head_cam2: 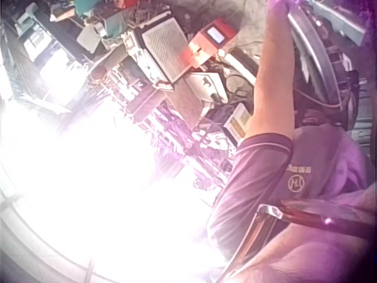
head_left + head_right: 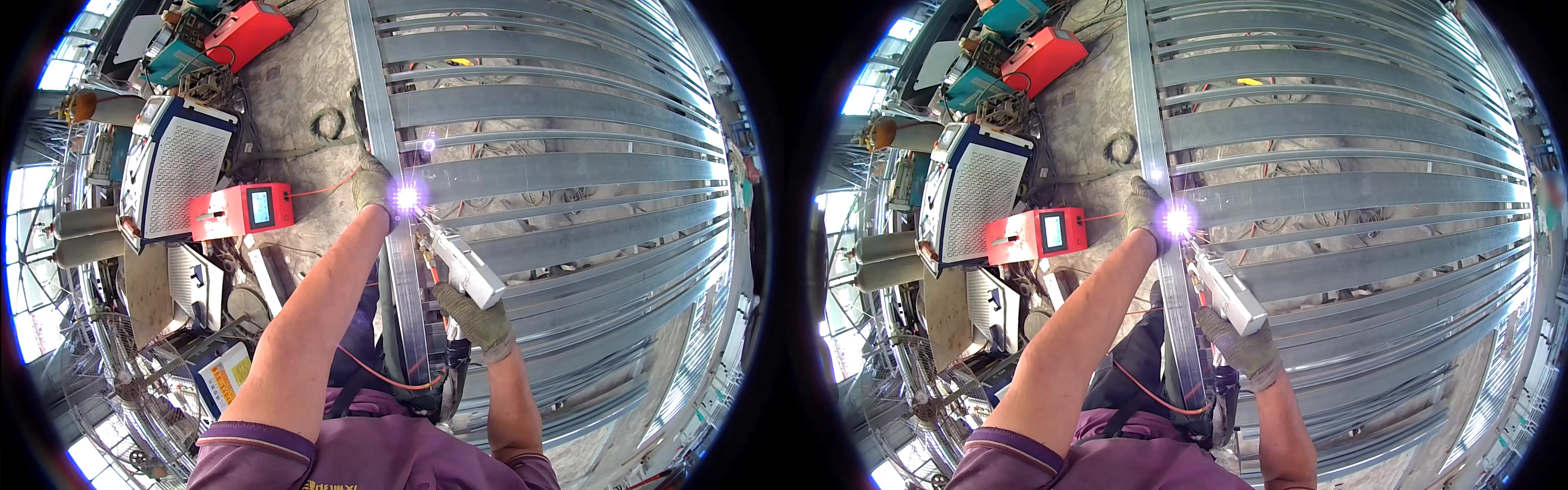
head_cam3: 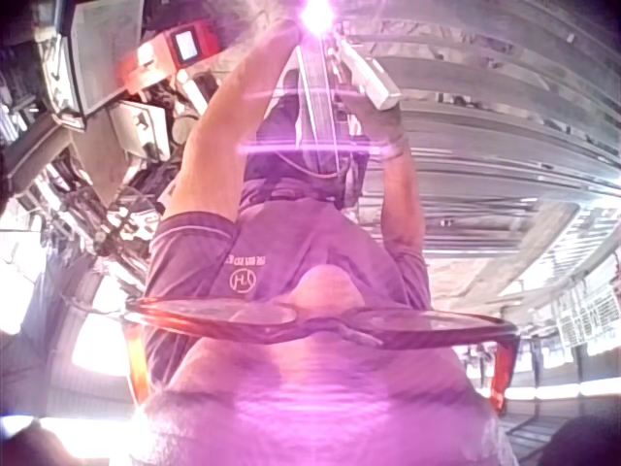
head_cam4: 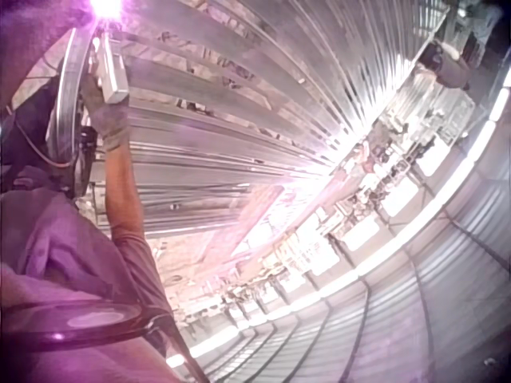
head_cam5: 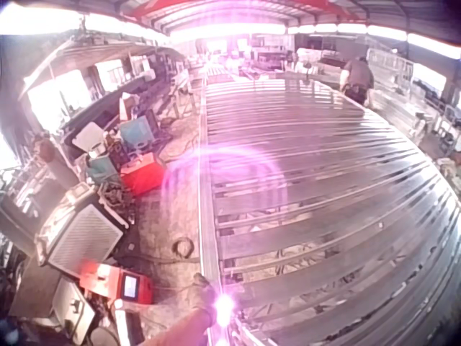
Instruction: The person welds a metal grate using a handheld welding torch, moving steadily along the seam while sparks and bright light are visible. The person holds the grate with one hand and operates the torch with the other throughout the clip.
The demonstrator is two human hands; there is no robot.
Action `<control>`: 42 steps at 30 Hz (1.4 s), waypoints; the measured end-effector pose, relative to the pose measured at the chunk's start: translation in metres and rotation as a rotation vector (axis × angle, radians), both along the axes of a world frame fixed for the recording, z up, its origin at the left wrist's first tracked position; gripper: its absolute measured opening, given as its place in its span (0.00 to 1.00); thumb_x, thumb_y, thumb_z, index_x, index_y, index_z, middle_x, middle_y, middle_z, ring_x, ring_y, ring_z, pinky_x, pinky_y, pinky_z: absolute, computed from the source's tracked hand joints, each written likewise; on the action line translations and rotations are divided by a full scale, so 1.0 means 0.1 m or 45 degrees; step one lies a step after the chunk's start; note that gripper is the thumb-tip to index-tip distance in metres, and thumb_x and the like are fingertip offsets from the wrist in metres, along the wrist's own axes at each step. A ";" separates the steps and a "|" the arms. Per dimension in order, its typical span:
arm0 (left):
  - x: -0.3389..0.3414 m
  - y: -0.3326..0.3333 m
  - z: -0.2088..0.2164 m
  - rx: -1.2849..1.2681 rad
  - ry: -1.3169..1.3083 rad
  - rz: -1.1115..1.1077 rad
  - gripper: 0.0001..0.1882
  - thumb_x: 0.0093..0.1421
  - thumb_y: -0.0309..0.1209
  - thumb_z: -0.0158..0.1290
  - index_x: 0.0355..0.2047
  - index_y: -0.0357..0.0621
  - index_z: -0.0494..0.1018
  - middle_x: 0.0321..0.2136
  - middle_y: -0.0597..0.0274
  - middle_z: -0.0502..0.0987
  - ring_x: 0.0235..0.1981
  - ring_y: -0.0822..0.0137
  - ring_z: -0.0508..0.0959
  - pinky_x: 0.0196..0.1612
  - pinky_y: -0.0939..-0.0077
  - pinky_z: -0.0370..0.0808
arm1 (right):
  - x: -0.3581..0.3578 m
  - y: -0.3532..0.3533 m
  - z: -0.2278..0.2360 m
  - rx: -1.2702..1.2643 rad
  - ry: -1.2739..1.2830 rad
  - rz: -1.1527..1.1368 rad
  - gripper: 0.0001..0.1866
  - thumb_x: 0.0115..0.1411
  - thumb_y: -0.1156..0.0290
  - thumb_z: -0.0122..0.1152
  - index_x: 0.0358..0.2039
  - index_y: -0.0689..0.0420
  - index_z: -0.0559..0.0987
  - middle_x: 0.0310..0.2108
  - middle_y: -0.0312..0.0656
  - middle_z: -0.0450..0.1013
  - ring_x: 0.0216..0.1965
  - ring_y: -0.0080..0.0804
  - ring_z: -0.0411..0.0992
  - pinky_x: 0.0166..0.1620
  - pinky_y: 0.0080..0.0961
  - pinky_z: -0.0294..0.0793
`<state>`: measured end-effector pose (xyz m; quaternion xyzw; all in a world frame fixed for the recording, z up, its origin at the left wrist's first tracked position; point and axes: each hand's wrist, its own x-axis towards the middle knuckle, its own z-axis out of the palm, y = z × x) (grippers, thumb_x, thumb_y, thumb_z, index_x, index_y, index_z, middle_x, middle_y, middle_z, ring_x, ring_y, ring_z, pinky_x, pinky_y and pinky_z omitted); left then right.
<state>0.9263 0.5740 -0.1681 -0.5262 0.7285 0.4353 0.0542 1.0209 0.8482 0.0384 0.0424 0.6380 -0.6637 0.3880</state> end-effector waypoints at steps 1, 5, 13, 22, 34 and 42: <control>0.00 -0.01 0.00 -0.001 0.000 0.004 0.33 0.76 0.60 0.31 0.56 0.48 0.74 0.44 0.62 0.81 0.39 0.65 0.79 0.41 0.64 0.81 | 0.00 0.00 0.01 0.001 -0.006 -0.006 0.25 0.64 0.70 0.71 0.60 0.61 0.77 0.30 0.32 0.75 0.27 0.18 0.73 0.27 0.21 0.74; -0.01 -0.01 -0.03 0.008 0.000 0.016 0.34 0.76 0.61 0.30 0.56 0.48 0.74 0.44 0.62 0.81 0.39 0.65 0.80 0.41 0.64 0.81 | 0.01 -0.01 0.03 -0.006 -0.039 -0.041 0.25 0.64 0.70 0.71 0.60 0.61 0.76 0.30 0.32 0.75 0.27 0.18 0.73 0.27 0.21 0.75; -0.02 -0.07 -0.12 0.030 0.005 0.056 0.36 0.77 0.62 0.28 0.56 0.48 0.74 0.45 0.62 0.81 0.39 0.65 0.80 0.42 0.64 0.81 | 0.03 0.00 0.05 0.025 -0.078 -0.019 0.26 0.64 0.69 0.72 0.61 0.61 0.76 0.31 0.32 0.76 0.28 0.18 0.74 0.27 0.22 0.74; -0.01 0.01 -0.06 0.061 0.009 0.013 0.35 0.77 0.61 0.28 0.59 0.47 0.73 0.50 0.60 0.79 0.45 0.62 0.79 0.47 0.64 0.78 | 0.05 0.01 0.09 0.040 -0.075 -0.017 0.26 0.64 0.68 0.72 0.61 0.60 0.76 0.30 0.32 0.76 0.27 0.18 0.73 0.27 0.22 0.74; 0.08 0.04 0.04 0.395 0.090 -0.079 0.35 0.77 0.58 0.27 0.63 0.46 0.71 0.56 0.57 0.77 0.52 0.60 0.77 0.54 0.65 0.74 | 0.10 0.02 0.07 0.007 -0.068 -0.035 0.26 0.64 0.71 0.71 0.61 0.60 0.76 0.32 0.32 0.76 0.28 0.18 0.73 0.29 0.21 0.74; 0.04 0.18 0.15 0.821 0.052 -0.399 0.35 0.77 0.57 0.27 0.65 0.45 0.69 0.61 0.55 0.76 0.57 0.58 0.76 0.59 0.66 0.71 | 0.15 0.04 0.05 -0.012 -0.052 -0.057 0.26 0.64 0.70 0.72 0.61 0.60 0.76 0.32 0.31 0.75 0.29 0.17 0.73 0.28 0.20 0.74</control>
